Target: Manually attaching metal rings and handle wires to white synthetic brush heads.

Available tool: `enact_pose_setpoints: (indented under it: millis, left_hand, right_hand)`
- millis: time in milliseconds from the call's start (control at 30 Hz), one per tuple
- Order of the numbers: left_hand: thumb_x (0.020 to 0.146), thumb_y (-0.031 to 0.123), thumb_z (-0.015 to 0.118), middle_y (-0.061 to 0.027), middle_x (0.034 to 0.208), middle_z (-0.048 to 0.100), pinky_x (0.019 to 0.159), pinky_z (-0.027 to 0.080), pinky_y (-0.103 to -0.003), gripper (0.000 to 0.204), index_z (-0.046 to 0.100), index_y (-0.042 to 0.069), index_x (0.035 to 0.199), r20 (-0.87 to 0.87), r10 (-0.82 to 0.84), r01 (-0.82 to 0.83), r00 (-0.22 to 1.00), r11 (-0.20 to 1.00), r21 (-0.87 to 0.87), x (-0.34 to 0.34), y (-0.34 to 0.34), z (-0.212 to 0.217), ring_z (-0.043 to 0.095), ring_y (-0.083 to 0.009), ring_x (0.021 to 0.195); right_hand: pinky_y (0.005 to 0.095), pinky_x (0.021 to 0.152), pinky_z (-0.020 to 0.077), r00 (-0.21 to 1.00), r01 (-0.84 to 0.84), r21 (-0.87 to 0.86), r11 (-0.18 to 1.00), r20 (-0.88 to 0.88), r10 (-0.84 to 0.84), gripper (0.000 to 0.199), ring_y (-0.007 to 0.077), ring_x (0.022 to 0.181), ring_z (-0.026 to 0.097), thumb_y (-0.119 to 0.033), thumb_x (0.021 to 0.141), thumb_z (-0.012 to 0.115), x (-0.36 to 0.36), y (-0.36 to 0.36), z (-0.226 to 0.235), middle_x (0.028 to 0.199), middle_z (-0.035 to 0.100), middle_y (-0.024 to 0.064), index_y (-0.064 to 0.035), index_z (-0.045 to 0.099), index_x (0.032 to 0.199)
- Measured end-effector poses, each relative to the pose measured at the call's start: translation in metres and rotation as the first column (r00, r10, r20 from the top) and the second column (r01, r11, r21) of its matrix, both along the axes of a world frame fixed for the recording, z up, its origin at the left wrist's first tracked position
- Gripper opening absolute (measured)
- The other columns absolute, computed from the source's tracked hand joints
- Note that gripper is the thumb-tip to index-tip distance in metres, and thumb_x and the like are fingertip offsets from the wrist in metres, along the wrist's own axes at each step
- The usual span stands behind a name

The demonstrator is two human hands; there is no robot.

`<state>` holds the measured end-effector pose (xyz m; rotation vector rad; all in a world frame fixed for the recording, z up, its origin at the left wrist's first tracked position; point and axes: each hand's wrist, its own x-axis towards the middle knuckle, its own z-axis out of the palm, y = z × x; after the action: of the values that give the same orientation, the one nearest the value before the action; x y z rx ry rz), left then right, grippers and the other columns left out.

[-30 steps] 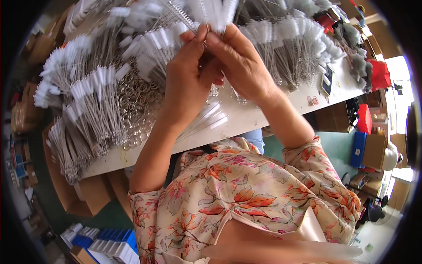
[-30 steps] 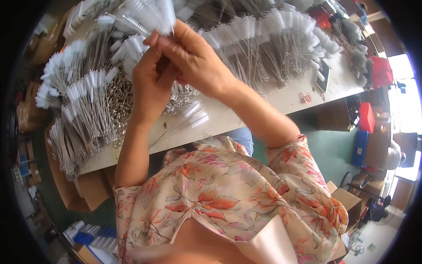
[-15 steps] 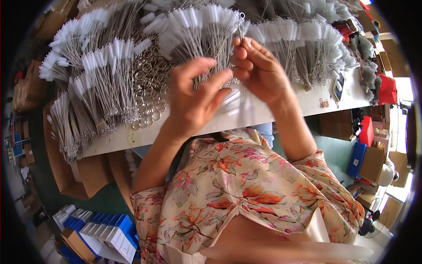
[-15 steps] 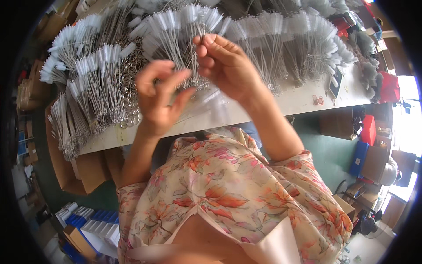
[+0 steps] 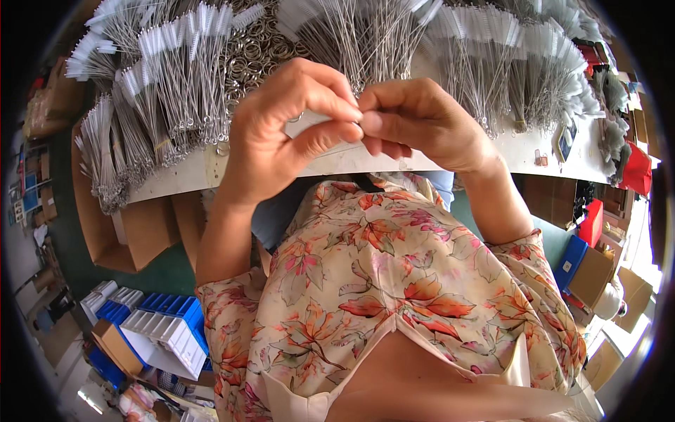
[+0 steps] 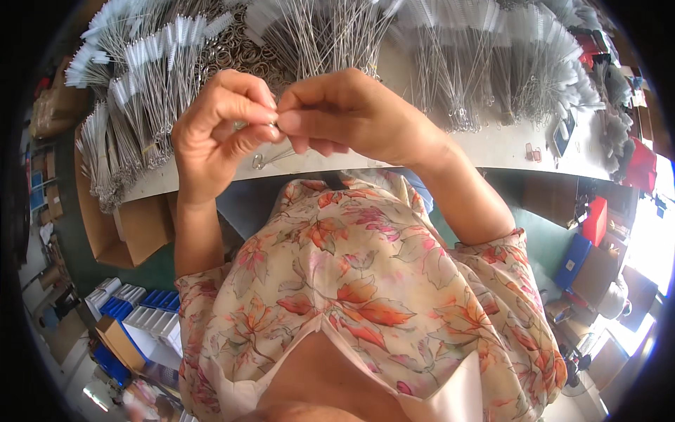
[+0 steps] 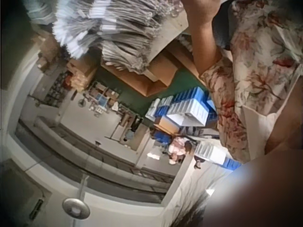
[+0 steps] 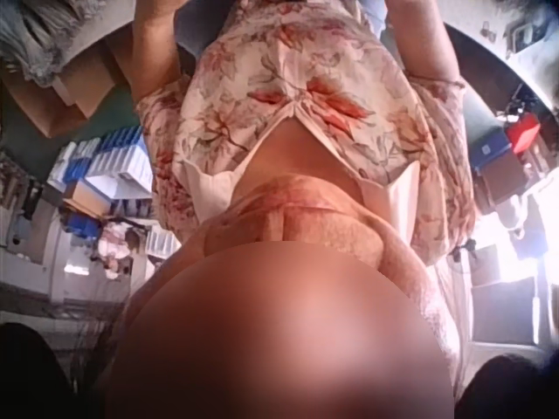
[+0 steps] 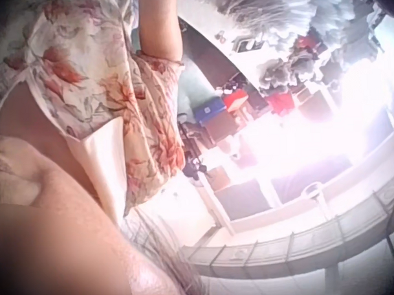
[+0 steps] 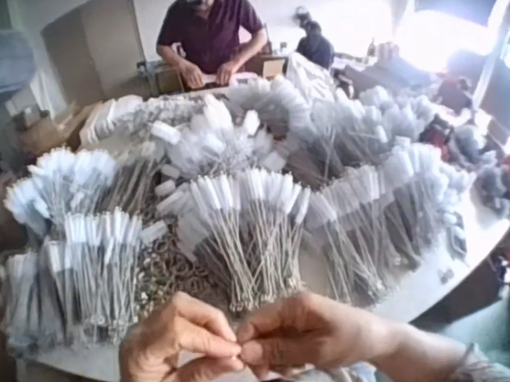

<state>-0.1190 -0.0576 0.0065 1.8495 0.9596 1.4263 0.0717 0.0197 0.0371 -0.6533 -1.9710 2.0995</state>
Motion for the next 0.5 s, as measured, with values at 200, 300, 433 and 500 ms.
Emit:
enact_pose_setpoints:
  millis: [200, 300, 433, 500]
  left_hand:
    - [0.079, 0.018, 0.068, -0.0043, 0.089, 0.058, 0.067, 0.046, -0.026, 0.029, 0.057, 0.003, 0.102, -0.117, 0.281, -0.303, 0.953, 0.913, -0.274, 0.003, -0.031, -0.034, 0.056, -0.0121, 0.076]
    - [0.081, 0.013, 0.065, -0.0045, 0.082, 0.059, 0.061, 0.045, -0.026, 0.019, 0.058, 0.002, 0.095, -0.372, 0.501, -0.618, 0.782, 0.701, -0.355, -0.013, -0.060, -0.057, 0.056, -0.0121, 0.070]
    - [0.078, 0.010, 0.065, -0.0088, 0.077, 0.058, 0.051, 0.044, -0.029, 0.011, 0.056, 0.003, 0.080, -0.582, 0.401, -0.645, 0.707, 0.702, -0.300, -0.008, -0.077, -0.075, 0.056, -0.0189, 0.056]
    - [0.080, 0.007, 0.063, -0.0086, 0.081, 0.061, 0.054, 0.048, -0.027, 0.010, 0.054, 0.002, 0.078, -0.473, 0.465, -0.616, 0.749, 0.752, -0.235, -0.013, -0.075, -0.083, 0.059, -0.0153, 0.060]
  right_hand:
    - [0.0370, 0.061, 0.0468, 0.906, -0.176, 0.672, 0.720, 0.396, -0.147, 0.011, 0.0299, 0.070, 0.060, -0.011, 0.082, 0.056, 0.071, -0.005, -0.040, 0.076, 0.062, 0.0122, -0.0037, 0.063, 0.086]
    - [0.0397, 0.066, 0.0448, 0.592, -0.470, 0.742, 0.478, 0.667, -0.453, 0.013, 0.0306, 0.075, 0.058, -0.012, 0.084, 0.050, 0.119, -0.014, -0.066, 0.077, 0.059, 0.0111, -0.0063, 0.062, 0.084]
    - [0.0281, 0.060, 0.0468, 0.883, 0.076, 0.596, 0.799, 0.333, -0.332, 0.012, 0.0180, 0.066, 0.060, -0.004, 0.080, 0.060, 0.091, -0.019, -0.075, 0.077, 0.062, 0.0103, -0.0002, 0.064, 0.091]
    - [0.0274, 0.059, 0.0465, 0.952, 0.083, 0.569, 0.818, 0.197, -0.234, 0.009, 0.0167, 0.068, 0.059, -0.004, 0.079, 0.062, 0.042, -0.024, -0.066, 0.080, 0.061, 0.0098, 0.0000, 0.065, 0.087]
